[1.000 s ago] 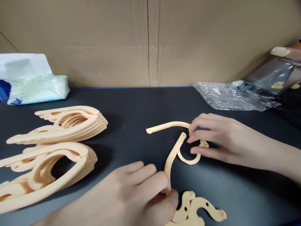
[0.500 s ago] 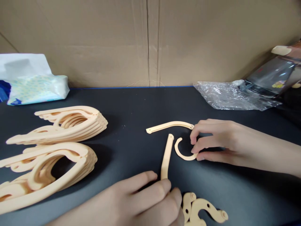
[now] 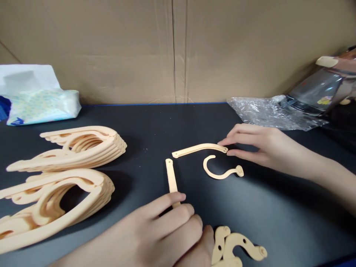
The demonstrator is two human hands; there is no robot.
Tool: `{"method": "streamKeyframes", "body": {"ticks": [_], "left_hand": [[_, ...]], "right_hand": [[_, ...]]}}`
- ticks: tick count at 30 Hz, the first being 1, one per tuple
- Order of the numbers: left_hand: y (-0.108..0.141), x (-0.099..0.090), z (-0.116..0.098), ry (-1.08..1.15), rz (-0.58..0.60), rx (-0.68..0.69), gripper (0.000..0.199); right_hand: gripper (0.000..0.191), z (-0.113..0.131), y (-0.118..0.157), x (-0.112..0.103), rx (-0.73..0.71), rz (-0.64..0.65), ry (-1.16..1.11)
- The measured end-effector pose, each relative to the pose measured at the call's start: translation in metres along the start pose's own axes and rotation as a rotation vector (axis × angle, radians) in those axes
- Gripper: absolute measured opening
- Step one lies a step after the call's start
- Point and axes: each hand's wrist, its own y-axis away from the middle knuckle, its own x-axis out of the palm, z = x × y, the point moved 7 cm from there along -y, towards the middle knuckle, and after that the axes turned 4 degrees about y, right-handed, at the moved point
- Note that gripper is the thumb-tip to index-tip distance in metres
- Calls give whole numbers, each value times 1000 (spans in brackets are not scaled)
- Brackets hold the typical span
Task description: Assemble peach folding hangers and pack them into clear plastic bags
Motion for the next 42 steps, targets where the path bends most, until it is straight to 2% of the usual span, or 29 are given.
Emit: {"method": "streamKeyframes", "body": {"ticks": [4,9,14,18,23,26,30,33,36,42], "left_hand": [[-6,0,7,13,103,105,40],[-7,0,14,-6,160,95,37],[-13,-2,16,-63,138,75,42],[-17,3,25,-51,102,32,33],[-17,6,32,-28,33,-2,22],[-17,1,32,-13,27,-40,26],[-12,-2,38,68,71,-138,26],[-9,1,44,111,96,-190,28],[-8,4,47,143,107,-214,28],[-7,7,50,203,86,-241,26]], "right_hand": [[35,-5,2,11,-4,137,-58],[28,-3,2,9,3,121,-27],[24,5,1,4,-41,69,94],[21,15,1,3,-101,15,236],[20,22,-1,0,-84,-62,427],[19,24,1,-7,-74,-76,319],[15,32,4,-6,-106,81,57],[17,41,7,-1,-134,142,58],[23,47,6,3,-133,95,75],[20,52,2,6,-141,-53,153]]}}
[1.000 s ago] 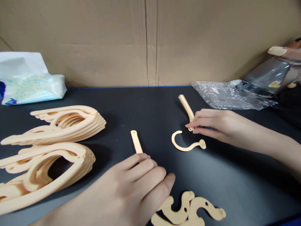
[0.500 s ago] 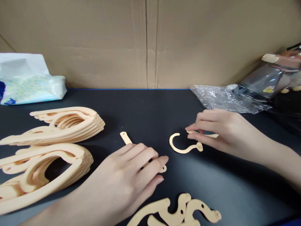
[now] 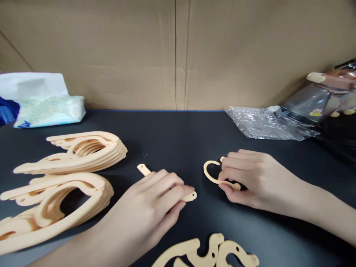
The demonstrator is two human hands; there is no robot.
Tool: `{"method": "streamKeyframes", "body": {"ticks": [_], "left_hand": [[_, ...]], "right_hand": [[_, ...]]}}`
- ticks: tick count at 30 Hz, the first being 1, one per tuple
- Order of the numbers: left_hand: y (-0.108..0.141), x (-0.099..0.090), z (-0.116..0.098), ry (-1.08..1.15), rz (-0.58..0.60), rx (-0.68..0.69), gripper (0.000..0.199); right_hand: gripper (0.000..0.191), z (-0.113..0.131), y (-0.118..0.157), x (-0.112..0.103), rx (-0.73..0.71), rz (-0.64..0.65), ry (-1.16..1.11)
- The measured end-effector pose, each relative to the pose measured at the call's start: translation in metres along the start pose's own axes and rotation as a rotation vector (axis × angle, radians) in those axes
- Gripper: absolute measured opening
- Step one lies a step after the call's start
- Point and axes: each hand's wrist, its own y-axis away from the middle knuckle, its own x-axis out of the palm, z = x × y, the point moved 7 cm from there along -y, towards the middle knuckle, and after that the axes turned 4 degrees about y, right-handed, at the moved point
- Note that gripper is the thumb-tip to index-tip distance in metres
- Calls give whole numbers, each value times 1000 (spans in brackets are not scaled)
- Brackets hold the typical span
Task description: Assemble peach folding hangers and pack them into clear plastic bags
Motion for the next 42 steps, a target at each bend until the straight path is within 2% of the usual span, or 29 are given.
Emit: {"method": "streamKeyframes", "body": {"ticks": [3,6,12,18,23,25,32,36,39,42], "left_hand": [[-1,1,-1,5,-29,10,25],[-4,0,-6,-103,-49,38,22],[-14,4,-16,-315,49,-30,23],[-21,7,-16,-237,20,-55,17],[-21,9,-13,-209,-17,-22,15],[-20,7,-12,-200,-41,-25,15],[-16,1,-7,-111,-92,-57,11],[-14,-3,-1,-109,-137,-130,13],[-13,-6,3,-127,-176,-196,27],[-15,-5,1,-139,-137,-197,20]], "right_hand": [[18,-4,-2,-5,22,-72,31],[16,-12,-2,-11,92,-132,27],[9,-31,-3,-18,309,-181,-149],[12,-33,-13,0,480,-30,-717],[12,-26,-26,26,615,-97,-1187],[13,-24,-28,34,659,-125,-1291],[18,-22,-18,39,664,-173,-1366],[22,-24,-17,41,638,-172,-1346],[28,-19,-18,43,605,-120,-1350],[29,-8,-18,44,568,-53,-1368]]}}
